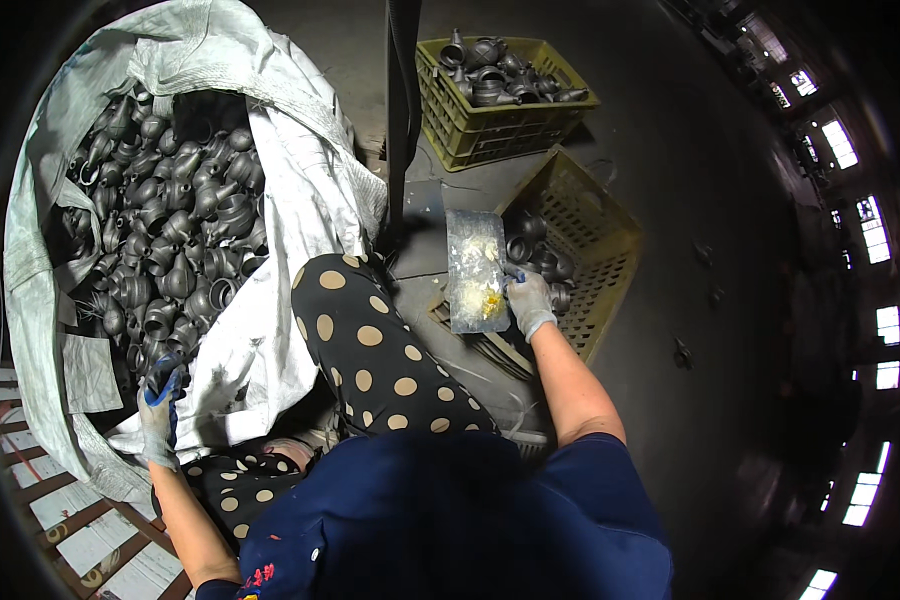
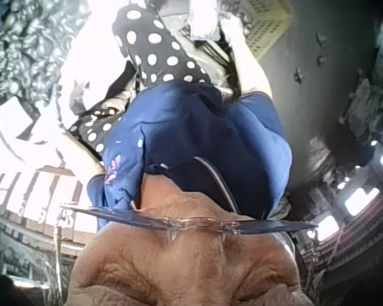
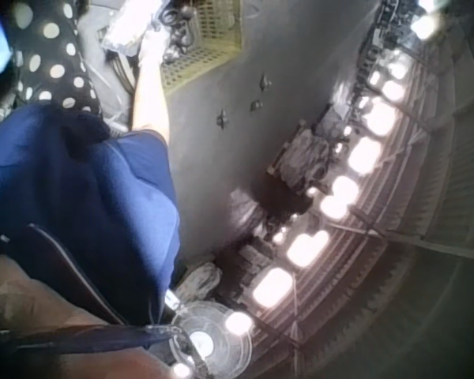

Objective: The person inspects and sorts cast metal parts by hand, taking them from a bulk bag and placing them into a plastic crate.

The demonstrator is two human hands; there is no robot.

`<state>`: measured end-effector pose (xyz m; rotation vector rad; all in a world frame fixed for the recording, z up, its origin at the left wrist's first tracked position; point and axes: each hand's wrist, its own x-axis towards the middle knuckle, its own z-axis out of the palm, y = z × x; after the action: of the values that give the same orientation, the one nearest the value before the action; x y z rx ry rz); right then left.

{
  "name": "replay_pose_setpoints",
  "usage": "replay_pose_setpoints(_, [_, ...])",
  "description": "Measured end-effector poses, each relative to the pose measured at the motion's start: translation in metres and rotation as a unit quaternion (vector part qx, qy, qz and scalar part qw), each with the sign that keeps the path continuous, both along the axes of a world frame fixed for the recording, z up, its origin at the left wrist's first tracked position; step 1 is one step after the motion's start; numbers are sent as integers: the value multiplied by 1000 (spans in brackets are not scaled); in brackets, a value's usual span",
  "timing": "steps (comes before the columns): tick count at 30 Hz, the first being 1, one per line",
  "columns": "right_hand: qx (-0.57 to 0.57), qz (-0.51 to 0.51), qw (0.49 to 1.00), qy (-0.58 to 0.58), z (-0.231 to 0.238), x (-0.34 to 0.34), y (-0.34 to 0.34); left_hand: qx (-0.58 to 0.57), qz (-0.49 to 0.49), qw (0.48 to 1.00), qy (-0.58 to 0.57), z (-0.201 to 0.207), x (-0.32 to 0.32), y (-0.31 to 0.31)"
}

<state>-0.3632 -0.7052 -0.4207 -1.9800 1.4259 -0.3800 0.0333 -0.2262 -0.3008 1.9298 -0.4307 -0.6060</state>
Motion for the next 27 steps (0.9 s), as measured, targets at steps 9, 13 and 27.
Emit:
replay_pose_setpoints(9, [-10,8,998,56,2,1,1,-5,4,1000,9,-2,-3,-9])
replay_pose_setpoints(13, [-12,13,996,83,10,6,4,13,7,999,37,-4,-2,-6])
replay_pose_setpoints(27, [294,-59,927,-225,16,-4,1,8,-6,1000,15,13,-12,-17])
